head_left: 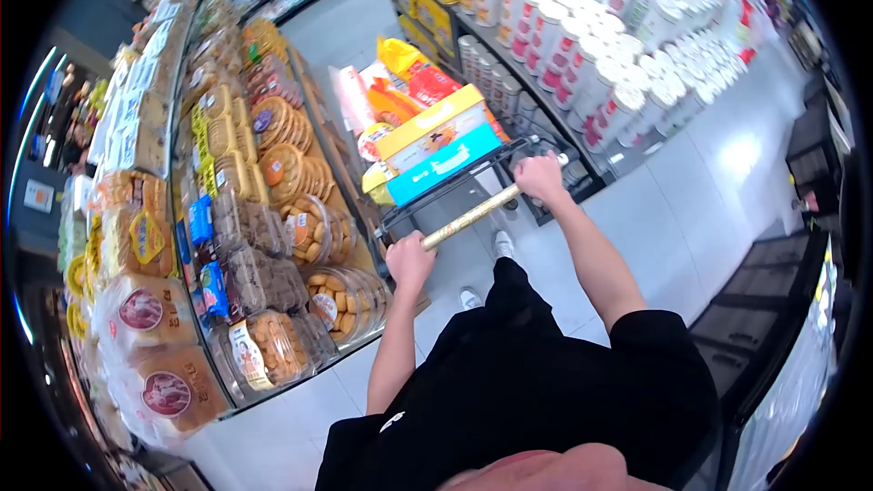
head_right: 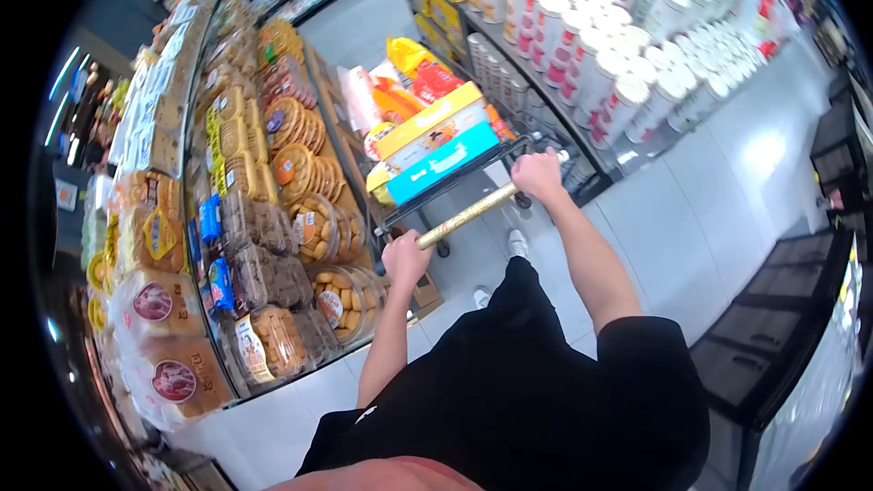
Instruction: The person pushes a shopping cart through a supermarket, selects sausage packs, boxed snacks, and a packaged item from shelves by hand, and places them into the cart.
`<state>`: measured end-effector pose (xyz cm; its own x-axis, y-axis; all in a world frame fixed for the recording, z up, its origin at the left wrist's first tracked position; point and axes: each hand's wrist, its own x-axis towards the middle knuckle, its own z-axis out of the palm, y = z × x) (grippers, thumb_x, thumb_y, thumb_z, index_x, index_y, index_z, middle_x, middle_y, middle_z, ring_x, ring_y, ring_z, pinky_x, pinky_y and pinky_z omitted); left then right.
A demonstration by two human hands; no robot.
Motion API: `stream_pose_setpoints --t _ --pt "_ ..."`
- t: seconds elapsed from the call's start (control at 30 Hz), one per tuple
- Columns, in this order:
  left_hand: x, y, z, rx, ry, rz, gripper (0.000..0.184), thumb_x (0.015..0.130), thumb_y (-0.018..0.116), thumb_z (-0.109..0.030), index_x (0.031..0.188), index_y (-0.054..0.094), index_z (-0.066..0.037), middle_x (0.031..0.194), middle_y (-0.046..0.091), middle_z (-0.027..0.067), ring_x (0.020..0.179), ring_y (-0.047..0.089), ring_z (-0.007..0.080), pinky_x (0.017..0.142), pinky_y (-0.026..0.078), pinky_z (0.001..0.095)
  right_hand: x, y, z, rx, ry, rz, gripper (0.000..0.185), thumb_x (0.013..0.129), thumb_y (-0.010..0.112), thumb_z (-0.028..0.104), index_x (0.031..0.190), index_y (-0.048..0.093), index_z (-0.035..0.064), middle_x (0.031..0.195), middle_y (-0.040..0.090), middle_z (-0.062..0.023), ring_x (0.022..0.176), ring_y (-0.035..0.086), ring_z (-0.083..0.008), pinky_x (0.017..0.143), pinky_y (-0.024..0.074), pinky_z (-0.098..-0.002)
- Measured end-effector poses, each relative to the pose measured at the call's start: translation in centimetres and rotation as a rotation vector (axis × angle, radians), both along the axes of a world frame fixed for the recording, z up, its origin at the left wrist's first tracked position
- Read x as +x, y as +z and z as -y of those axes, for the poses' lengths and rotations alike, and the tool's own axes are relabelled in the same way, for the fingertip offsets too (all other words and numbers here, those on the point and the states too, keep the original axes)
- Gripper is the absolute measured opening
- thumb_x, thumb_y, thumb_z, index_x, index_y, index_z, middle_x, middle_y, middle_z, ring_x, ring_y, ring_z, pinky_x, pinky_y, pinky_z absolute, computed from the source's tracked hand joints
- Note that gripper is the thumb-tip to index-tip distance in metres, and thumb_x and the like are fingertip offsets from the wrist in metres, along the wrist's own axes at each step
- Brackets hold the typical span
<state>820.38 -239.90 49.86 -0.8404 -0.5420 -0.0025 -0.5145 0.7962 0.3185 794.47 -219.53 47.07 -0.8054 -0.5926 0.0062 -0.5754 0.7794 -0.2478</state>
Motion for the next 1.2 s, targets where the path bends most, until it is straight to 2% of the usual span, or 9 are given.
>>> stream_pose_setpoints --t 0.17,0.47,0.53,0.57,0.7,0.83,1.03,1.1,1.2 --pt "2.7 1.6 -3.2 0.138 -0.040 0.224 0.034 0.076 0.071 -0.044 0.086 0.069 -0.011 0.081 0.071 0.0140 0.081 0.068 0.0359 0.073 0.053 0.0472 2.6 0.5 -3.8 0.119 -0.010 0.124 0.033 0.082 0.052 0.032 0.075 0.075 0.0090 0.077 0.072 -0.0152 0.077 0.071 -0.0303 0.088 0.0468 -0.0428" --pt "8.1 2.8 -10.0 0.184 -0.097 0.400 0.041 0.075 0.073 -0.049 0.095 0.073 -0.013 0.090 0.072 0.0156 0.089 0.069 0.0357 0.079 0.053 0.0457 7.3 1.8 -11.6 0.012 -0.022 0.053 0.033 0.082 0.052 0.030 0.070 0.074 0.0089 0.069 0.070 -0.0127 0.071 0.069 -0.0287 0.076 0.0445 -0.0413" --pt "8.6 2.6 -11.6 0.167 -0.094 0.380 0.043 0.074 0.073 -0.049 0.096 0.074 -0.012 0.090 0.072 0.0155 0.090 0.069 0.0356 0.080 0.053 0.0456 11.2 -0.3 -14.5 -0.073 0.009 -0.166 0.032 0.082 0.052 0.030 0.062 0.070 0.0125 0.059 0.066 -0.0091 0.059 0.065 -0.0262 0.073 0.0425 -0.0401" --pt "9.4 3.3 -12.6 0.194 -0.104 0.431 0.043 0.075 0.072 -0.049 0.096 0.074 -0.012 0.090 0.072 0.0151 0.090 0.069 0.0355 0.080 0.053 0.0456 12.3 0.7 -15.4 -0.045 -0.008 -0.052 0.032 0.081 0.053 0.028 0.063 0.071 0.0082 0.060 0.066 -0.0126 0.060 0.066 -0.0291 0.078 0.0445 -0.0415" --pt "12.5 3.7 -15.1 0.197 -0.170 0.523 0.044 0.076 0.071 -0.050 0.094 0.073 -0.009 0.090 0.072 0.0161 0.091 0.069 0.0358 0.080 0.053 0.0451 15.6 0.4 -18.7 -0.093 -0.042 -0.058 0.033 0.082 0.053 0.027 0.057 0.066 0.0112 0.056 0.064 -0.0107 0.053 0.063 -0.0272 0.079 0.0433 -0.0408" --pt "15.4 4.2 -17.3 0.244 -0.218 0.539 0.042 0.078 0.070 -0.050 0.087 0.072 -0.009 0.073 0.071 0.0115 0.075 0.071 0.0297 0.075 0.054 0.0415 18.8 0.8 -21.4 -0.075 -0.070 -0.016 0.030 0.082 0.053 0.028 0.060 0.067 0.0134 0.057 0.064 -0.0104 0.054 0.064 -0.0272 0.080 0.0426 -0.0404" --pt "19.4 3.7 -18.7 0.449 -0.343 0.703 0.044 0.083 0.067 -0.050 0.084 0.072 -0.006 0.063 0.069 0.0068 0.063 0.071 0.0227 0.072 0.054 0.0401 23.9 -0.1 -25.2 -0.043 -0.161 -0.039 0.027 0.081 0.054 0.028 0.062 0.069 0.0142 0.059 0.065 -0.0099 0.057 0.064 -0.0270 0.084 0.0425 -0.0418" --pt "22.0 3.3 -18.9 0.469 -0.384 0.726 0.049 0.084 0.064 -0.053 0.088 0.072 -0.005 0.071 0.071 0.0117 0.071 0.072 0.0282 0.074 0.054 0.0419 26.5 -0.3 -26.1 -0.033 -0.184 -0.040 0.027 0.080 0.054 0.027 0.063 0.070 0.0146 0.060 0.066 -0.0100 0.058 0.065 -0.0270 0.084 0.0424 -0.0419" --pt "25.6 3.1 -20.3 0.298 -0.496 0.541 0.052 0.085 0.062 -0.053 0.100 0.071 -0.004 0.092 0.070 0.0229 0.092 0.067 0.0409 0.079 0.053 0.0492 29.6 0.2 -27.8 -0.018 -0.234 -0.074 0.025 0.079 0.055 0.027 0.063 0.070 0.0143 0.059 0.065 -0.0093 0.058 0.063 -0.0277 0.083 0.0422 -0.0411"
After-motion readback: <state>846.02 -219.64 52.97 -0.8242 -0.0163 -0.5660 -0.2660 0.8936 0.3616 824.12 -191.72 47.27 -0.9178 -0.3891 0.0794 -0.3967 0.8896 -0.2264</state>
